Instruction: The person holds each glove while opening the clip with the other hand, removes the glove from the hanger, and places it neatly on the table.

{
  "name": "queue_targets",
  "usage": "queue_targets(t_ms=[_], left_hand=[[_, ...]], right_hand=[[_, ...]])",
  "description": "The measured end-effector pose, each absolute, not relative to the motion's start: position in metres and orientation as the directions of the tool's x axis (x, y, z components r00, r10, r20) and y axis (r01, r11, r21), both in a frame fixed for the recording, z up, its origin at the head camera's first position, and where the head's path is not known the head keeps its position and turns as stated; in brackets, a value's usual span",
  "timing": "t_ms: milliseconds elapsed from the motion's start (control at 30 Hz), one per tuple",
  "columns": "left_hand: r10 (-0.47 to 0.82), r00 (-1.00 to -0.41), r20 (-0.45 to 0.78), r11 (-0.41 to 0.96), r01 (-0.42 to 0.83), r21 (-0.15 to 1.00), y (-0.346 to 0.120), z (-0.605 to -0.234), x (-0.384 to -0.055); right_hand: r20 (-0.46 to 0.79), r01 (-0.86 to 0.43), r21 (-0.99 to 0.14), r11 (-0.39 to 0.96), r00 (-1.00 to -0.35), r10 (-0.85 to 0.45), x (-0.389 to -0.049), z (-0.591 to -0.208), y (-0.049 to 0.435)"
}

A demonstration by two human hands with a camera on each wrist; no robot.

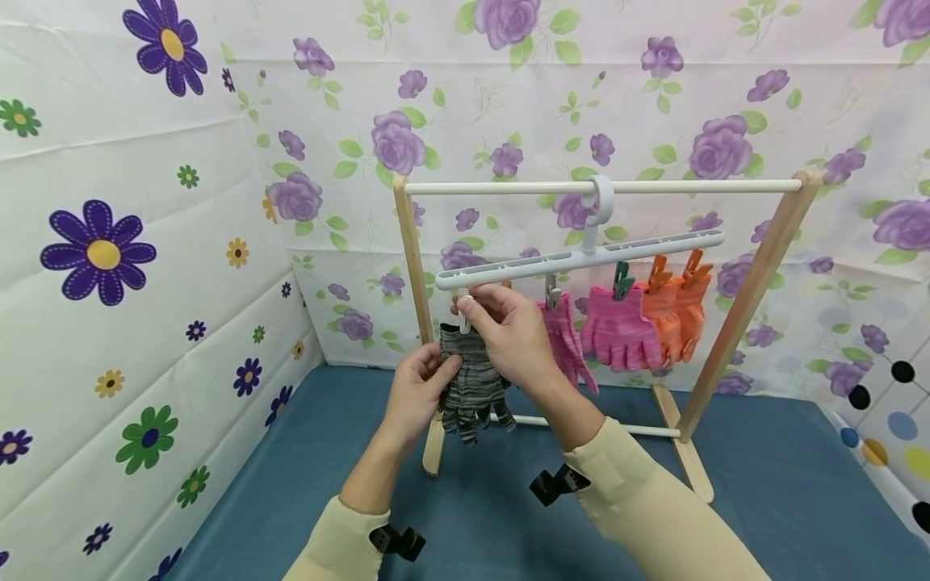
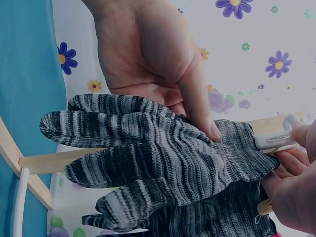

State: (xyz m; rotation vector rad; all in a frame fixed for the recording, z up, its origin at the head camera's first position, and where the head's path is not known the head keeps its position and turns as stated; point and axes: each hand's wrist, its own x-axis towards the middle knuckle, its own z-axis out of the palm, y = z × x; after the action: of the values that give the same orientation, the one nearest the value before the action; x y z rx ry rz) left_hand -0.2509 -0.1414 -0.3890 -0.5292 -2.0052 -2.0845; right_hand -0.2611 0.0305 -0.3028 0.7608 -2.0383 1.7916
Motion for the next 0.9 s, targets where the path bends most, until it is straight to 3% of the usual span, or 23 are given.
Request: queue_targets(t_ms=[533,900], left_hand=[[0.017,-0.947,0.32,0.014,0.32,0.947,-0.154,-0.401,-0.246],[-0.004,-0.953,0.304,-0.029,0.304,0.952,-0.171,-0.407,-0.244]], right_hand=[[0.564,-0.586,-0.805,0.098,-0.805,-0.184,-0.262,-0.304,0.03],[0.538,-0.566,-0.814,0.133,-0.82,-0.197,-0.262,-0.305,0.028]])
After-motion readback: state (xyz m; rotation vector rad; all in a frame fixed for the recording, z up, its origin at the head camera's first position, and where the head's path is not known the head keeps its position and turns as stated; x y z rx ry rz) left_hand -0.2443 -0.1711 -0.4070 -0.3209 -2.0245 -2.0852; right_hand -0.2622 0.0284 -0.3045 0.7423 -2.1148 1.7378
